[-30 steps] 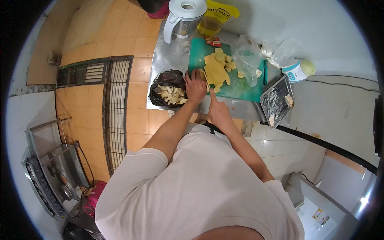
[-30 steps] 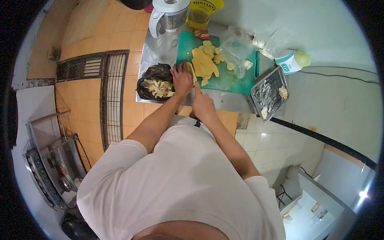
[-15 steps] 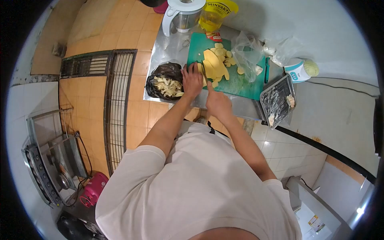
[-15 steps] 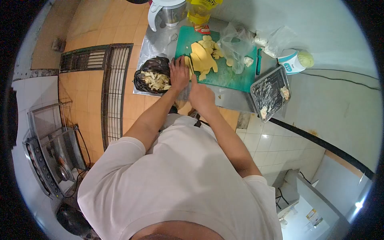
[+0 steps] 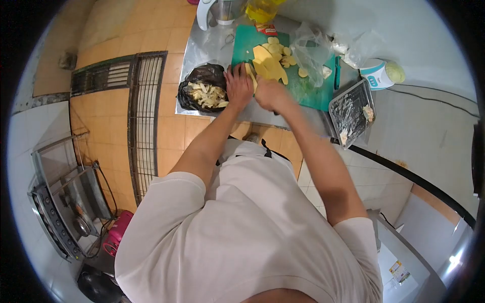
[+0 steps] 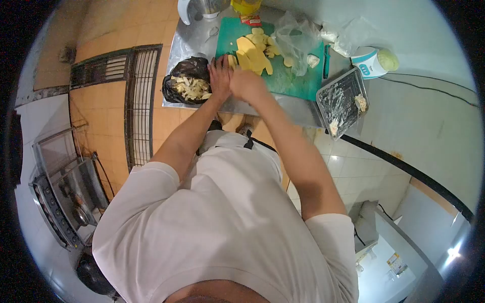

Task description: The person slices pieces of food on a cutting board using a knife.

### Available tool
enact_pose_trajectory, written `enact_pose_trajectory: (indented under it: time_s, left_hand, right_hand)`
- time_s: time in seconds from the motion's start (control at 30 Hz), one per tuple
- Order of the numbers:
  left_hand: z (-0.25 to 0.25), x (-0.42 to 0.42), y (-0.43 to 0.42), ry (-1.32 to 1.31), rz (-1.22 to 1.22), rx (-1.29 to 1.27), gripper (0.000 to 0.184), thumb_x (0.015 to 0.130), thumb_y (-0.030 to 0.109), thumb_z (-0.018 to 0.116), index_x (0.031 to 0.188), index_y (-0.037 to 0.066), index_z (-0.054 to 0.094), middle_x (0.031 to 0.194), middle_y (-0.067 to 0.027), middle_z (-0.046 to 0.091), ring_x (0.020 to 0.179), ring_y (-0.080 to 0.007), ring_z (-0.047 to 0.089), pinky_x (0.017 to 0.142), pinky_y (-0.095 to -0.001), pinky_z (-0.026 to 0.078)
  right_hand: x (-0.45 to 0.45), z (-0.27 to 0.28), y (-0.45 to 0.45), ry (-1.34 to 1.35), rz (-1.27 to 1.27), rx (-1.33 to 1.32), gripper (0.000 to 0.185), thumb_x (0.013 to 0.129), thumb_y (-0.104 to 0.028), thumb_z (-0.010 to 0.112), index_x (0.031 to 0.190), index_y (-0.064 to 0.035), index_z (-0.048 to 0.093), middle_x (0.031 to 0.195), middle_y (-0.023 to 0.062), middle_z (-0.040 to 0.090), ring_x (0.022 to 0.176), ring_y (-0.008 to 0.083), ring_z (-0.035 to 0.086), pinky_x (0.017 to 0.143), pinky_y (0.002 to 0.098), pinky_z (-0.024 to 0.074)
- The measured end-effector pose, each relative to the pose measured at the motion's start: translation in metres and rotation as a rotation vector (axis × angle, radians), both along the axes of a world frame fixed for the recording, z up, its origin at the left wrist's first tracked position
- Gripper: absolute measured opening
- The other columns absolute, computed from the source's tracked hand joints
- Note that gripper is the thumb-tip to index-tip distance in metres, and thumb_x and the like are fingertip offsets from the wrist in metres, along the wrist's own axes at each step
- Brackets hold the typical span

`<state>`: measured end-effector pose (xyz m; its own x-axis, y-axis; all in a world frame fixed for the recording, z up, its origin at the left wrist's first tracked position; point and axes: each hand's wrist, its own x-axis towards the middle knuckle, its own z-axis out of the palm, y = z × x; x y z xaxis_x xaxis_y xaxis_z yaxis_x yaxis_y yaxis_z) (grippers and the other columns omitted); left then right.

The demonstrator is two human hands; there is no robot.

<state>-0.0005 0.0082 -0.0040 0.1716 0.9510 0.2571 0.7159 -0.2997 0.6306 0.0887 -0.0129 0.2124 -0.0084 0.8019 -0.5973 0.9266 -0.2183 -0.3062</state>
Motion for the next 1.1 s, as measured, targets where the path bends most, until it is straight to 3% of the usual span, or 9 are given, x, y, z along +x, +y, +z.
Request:
enact_pose_trajectory:
  time_s: [0.13, 0.23, 0.43, 0.53, 0.63, 0.8, 0.93, 1.03, 1.1]
  left_hand:
    - [0.004, -0.001, 0.000, -0.020, 0.003, -0.011, 0.055, 0.094, 0.023, 0.049, 0.142, -0.003, 0.046, 0.142, -0.0201, 0.046, 0.135, -0.0497, 0.036, 0.115, -0.0674, 0.024]
    - [0.005, -0.001, 0.001, -0.024, 0.013, -0.007, 0.055, 0.094, 0.023, 0.049, 0.143, -0.003, 0.045, 0.142, -0.0194, 0.046, 0.135, -0.0500, 0.036, 0.115, -0.0676, 0.025]
    - [0.012, -0.002, 0.001, -0.013, 0.000, -0.047, 0.055, 0.097, 0.024, 0.048, 0.145, -0.001, 0.044, 0.146, -0.0195, 0.043, 0.138, -0.0497, 0.033, 0.115, -0.0680, 0.024]
    - [0.019, 0.000, -0.002, 0.000, 0.007, -0.080, 0.055, 0.098, 0.024, 0.048, 0.147, -0.001, 0.043, 0.146, -0.0203, 0.043, 0.139, -0.0501, 0.033, 0.115, -0.0689, 0.024]
    - [0.018, 0.002, 0.000, 0.007, 0.032, -0.048, 0.055, 0.095, 0.023, 0.050, 0.144, -0.002, 0.045, 0.144, -0.0192, 0.045, 0.137, -0.0490, 0.034, 0.115, -0.0678, 0.025]
    - [0.019, 0.002, 0.003, -0.030, 0.029, -0.066, 0.055, 0.093, 0.021, 0.051, 0.142, -0.004, 0.047, 0.144, -0.0190, 0.045, 0.137, -0.0489, 0.034, 0.115, -0.0672, 0.026]
    - [0.017, -0.001, -0.002, -0.039, 0.017, -0.050, 0.054, 0.093, 0.021, 0.051, 0.141, -0.005, 0.048, 0.143, -0.0194, 0.045, 0.137, -0.0492, 0.033, 0.115, -0.0673, 0.025]
    - [0.017, 0.001, 0.001, -0.037, 0.025, -0.058, 0.054, 0.094, 0.021, 0.051, 0.141, -0.005, 0.047, 0.143, -0.0197, 0.046, 0.137, -0.0493, 0.033, 0.115, -0.0673, 0.025]
    - [0.015, 0.003, 0.000, -0.041, 0.030, -0.069, 0.054, 0.095, 0.022, 0.050, 0.143, -0.004, 0.046, 0.144, -0.0202, 0.045, 0.137, -0.0498, 0.034, 0.115, -0.0673, 0.024]
  right_hand:
    - [0.016, -0.004, 0.046, -0.139, 0.368, -0.190, 0.032, 0.082, -0.003, 0.054, 0.110, 0.0088, 0.060, 0.088, 0.0266, 0.072, 0.081, 0.0383, 0.073, 0.071, 0.0473, 0.0573]
    - [0.022, -0.025, 0.058, -0.193, 0.648, -0.100, 0.031, 0.077, -0.001, 0.055, 0.106, 0.0099, 0.061, 0.087, 0.0258, 0.072, 0.077, 0.0380, 0.073, 0.065, 0.0456, 0.0571]
    - [0.014, 0.002, 0.055, -0.109, 0.407, -0.196, 0.036, 0.073, 0.001, 0.056, 0.108, 0.0112, 0.062, 0.076, 0.0229, 0.071, 0.073, 0.0387, 0.072, 0.061, 0.0474, 0.0557]
    - [0.016, 0.007, 0.064, -0.181, 0.616, -0.231, 0.024, 0.078, -0.002, 0.052, 0.093, 0.0085, 0.068, 0.069, 0.0206, 0.070, 0.066, 0.0348, 0.071, 0.058, 0.0468, 0.0551]
    - [0.002, 0.029, 0.065, -0.253, 0.644, -0.293, 0.018, 0.082, -0.007, 0.061, 0.078, 0.0020, 0.077, 0.082, 0.0170, 0.074, 0.071, 0.0324, 0.071, 0.066, 0.0448, 0.0552]
    - [0.001, 0.049, 0.069, -0.237, 0.482, -0.373, 0.021, 0.081, -0.008, 0.058, 0.074, 0.0014, 0.076, 0.078, 0.0173, 0.073, 0.067, 0.0313, 0.070, 0.063, 0.0455, 0.0548]
    - [0.016, 0.019, 0.070, -0.211, 0.363, -0.377, 0.021, 0.078, -0.007, 0.057, 0.070, 0.0020, 0.074, 0.073, 0.0161, 0.072, 0.064, 0.0309, 0.069, 0.062, 0.0446, 0.0550]
    - [0.032, 0.005, 0.065, -0.109, 0.476, -0.333, 0.035, 0.091, -0.018, 0.045, 0.073, 0.0043, 0.063, 0.061, 0.0131, 0.065, 0.053, 0.0268, 0.064, 0.051, 0.0425, 0.0507]
    - [0.029, -0.001, 0.056, -0.122, 0.474, -0.283, 0.020, 0.081, -0.008, 0.056, 0.073, 0.0035, 0.071, 0.074, 0.0178, 0.071, 0.063, 0.0313, 0.069, 0.059, 0.0418, 0.0545]
